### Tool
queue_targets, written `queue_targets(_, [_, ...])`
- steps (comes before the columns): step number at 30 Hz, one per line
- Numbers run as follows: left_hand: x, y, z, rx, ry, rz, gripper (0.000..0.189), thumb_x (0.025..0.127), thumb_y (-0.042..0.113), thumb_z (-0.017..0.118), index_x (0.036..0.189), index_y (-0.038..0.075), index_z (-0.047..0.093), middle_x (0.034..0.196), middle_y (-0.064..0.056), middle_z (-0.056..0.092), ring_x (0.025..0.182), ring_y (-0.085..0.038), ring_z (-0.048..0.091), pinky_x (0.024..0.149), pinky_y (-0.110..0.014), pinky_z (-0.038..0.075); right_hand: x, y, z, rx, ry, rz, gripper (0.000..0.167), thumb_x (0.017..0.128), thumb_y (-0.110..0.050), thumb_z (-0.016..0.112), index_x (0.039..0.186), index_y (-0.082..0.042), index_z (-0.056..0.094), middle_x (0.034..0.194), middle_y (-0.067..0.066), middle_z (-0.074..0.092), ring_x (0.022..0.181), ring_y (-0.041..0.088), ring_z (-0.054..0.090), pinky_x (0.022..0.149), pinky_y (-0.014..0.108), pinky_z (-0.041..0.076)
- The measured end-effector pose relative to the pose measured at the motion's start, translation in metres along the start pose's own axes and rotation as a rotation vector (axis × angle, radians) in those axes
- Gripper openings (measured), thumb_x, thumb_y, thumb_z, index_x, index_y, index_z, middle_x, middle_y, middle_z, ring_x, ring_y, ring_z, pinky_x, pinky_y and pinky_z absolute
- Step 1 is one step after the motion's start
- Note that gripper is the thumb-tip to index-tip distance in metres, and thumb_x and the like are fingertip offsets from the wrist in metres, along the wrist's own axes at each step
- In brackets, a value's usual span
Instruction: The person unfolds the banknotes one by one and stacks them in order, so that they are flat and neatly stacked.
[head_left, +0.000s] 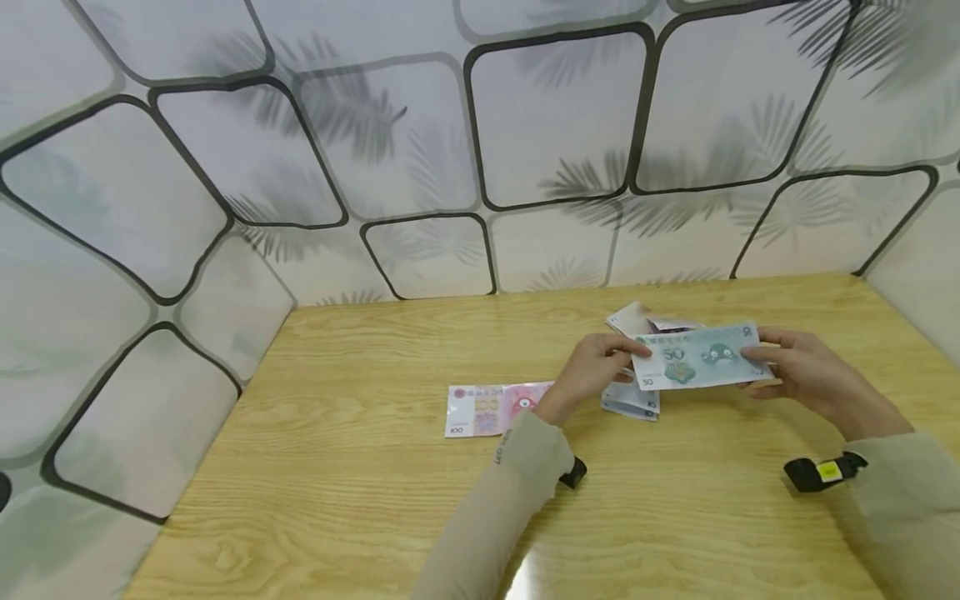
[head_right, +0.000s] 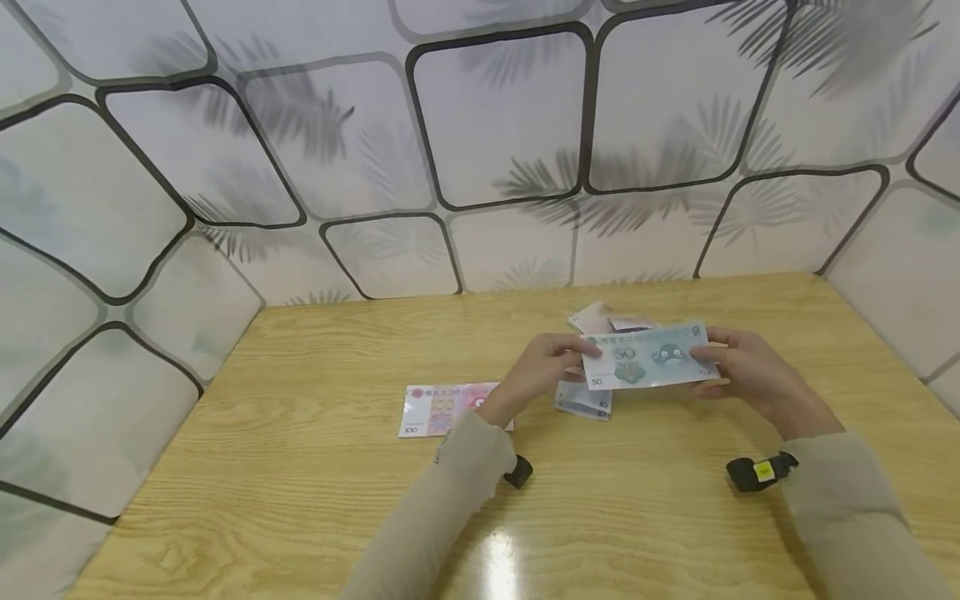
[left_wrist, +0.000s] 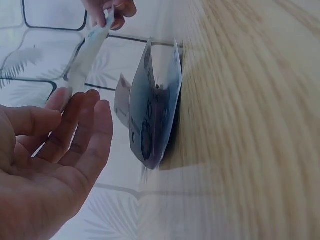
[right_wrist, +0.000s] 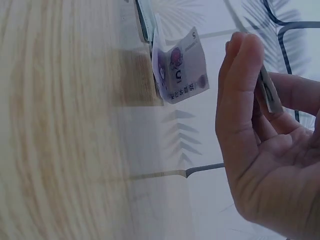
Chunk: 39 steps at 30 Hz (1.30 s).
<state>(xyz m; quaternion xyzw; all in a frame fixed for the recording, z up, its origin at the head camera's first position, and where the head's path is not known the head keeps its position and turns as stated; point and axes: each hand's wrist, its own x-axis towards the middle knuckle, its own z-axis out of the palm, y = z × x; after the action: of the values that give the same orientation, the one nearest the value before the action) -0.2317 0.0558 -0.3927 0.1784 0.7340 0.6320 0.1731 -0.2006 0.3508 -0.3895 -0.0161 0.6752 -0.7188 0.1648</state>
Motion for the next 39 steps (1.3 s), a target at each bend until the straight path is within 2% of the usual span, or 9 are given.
queue_targets(4, [0.000, -0.002, -0.004, -0.043, 0.021, -0.022, 0.028, 0.106, 0.000, 0.047, 0.115, -0.002, 0.074, 0.114, -0.003, 0.070, 0.082, -0.011, 0.065, 0.078, -0.030, 0.061, 0.000, 0.002, 0.001, 0.011, -0.048, -0.008, 0.040, 0.109, -0.004, 0.042, 0.105, -0.029, 0.073, 0.098, 0.005, 0.071, 0.082, 0.022, 0.071, 0.066, 0.034, 0.062])
queue_targets(9, [0.000, -0.005, -0.010, -0.069, 0.069, -0.021, 0.021, 0.102, 0.002, 0.059, 0.114, 0.001, 0.075, 0.114, -0.001, 0.071, 0.081, -0.012, 0.067, 0.076, -0.033, 0.062, 0.003, 0.004, 0.002, 0.020, -0.110, -0.039, 0.043, 0.109, -0.001, 0.040, 0.108, -0.027, 0.074, 0.102, 0.004, 0.071, 0.088, 0.021, 0.072, 0.071, 0.036, 0.063])
queue_targets(15, [0.000, -0.006, -0.016, -0.060, 0.139, 0.010, 0.021, 0.094, -0.008, 0.066, 0.112, -0.002, 0.074, 0.102, -0.005, 0.071, 0.080, -0.009, 0.064, 0.076, -0.035, 0.062, 0.007, 0.006, 0.005, 0.069, -0.187, -0.084, 0.045, 0.108, 0.004, 0.039, 0.112, -0.023, 0.074, 0.109, 0.004, 0.071, 0.093, 0.021, 0.072, 0.076, 0.037, 0.062])
queue_targets(18, [0.000, -0.006, -0.019, -0.092, 0.154, 0.012, 0.026, 0.091, -0.013, 0.066, 0.114, -0.002, 0.073, 0.098, -0.006, 0.070, 0.082, -0.012, 0.065, 0.077, -0.038, 0.062, 0.008, 0.008, 0.006, 0.098, -0.203, -0.112, 0.046, 0.107, 0.006, 0.039, 0.114, -0.023, 0.074, 0.111, 0.004, 0.071, 0.095, 0.021, 0.072, 0.077, 0.036, 0.062])
queue_targets(26, [-0.005, -0.007, -0.029, -0.170, 0.144, 0.018, 0.048, 0.091, -0.013, 0.066, 0.135, 0.005, 0.063, 0.104, -0.004, 0.065, 0.084, -0.013, 0.065, 0.075, -0.039, 0.062, 0.009, 0.011, 0.012, 0.179, -0.218, -0.171, 0.048, 0.104, 0.013, 0.040, 0.120, -0.020, 0.071, 0.113, 0.006, 0.069, 0.095, 0.024, 0.072, 0.075, 0.035, 0.062])
queue_targets(30, [-0.009, -0.009, -0.036, -0.199, 0.141, 0.014, 0.051, 0.092, -0.011, 0.065, 0.139, 0.009, 0.061, 0.107, -0.005, 0.067, 0.085, -0.012, 0.065, 0.076, -0.040, 0.062, 0.013, 0.011, 0.017, 0.198, -0.303, -0.212, 0.053, 0.103, 0.016, 0.037, 0.128, -0.019, 0.069, 0.118, 0.008, 0.068, 0.099, 0.025, 0.071, 0.077, 0.037, 0.062])
queue_targets(35, [-0.013, -0.014, -0.045, -0.236, 0.135, 0.000, 0.049, 0.094, -0.010, 0.064, 0.139, 0.008, 0.061, 0.108, -0.005, 0.068, 0.087, -0.014, 0.065, 0.073, -0.033, 0.062, 0.018, 0.010, 0.024, 0.251, -0.443, -0.252, 0.058, 0.103, 0.018, 0.029, 0.136, -0.014, 0.064, 0.125, 0.011, 0.067, 0.107, 0.028, 0.069, 0.086, 0.041, 0.060])
queue_targets(39, [-0.015, -0.016, -0.052, -0.247, 0.125, 0.001, 0.049, 0.095, -0.010, 0.063, 0.140, 0.007, 0.060, 0.107, -0.007, 0.069, 0.084, -0.014, 0.063, 0.075, -0.034, 0.062, 0.020, 0.010, 0.029, 0.264, -0.454, -0.257, 0.057, 0.103, 0.019, 0.031, 0.136, -0.014, 0.064, 0.127, 0.011, 0.067, 0.109, 0.028, 0.069, 0.089, 0.042, 0.059])
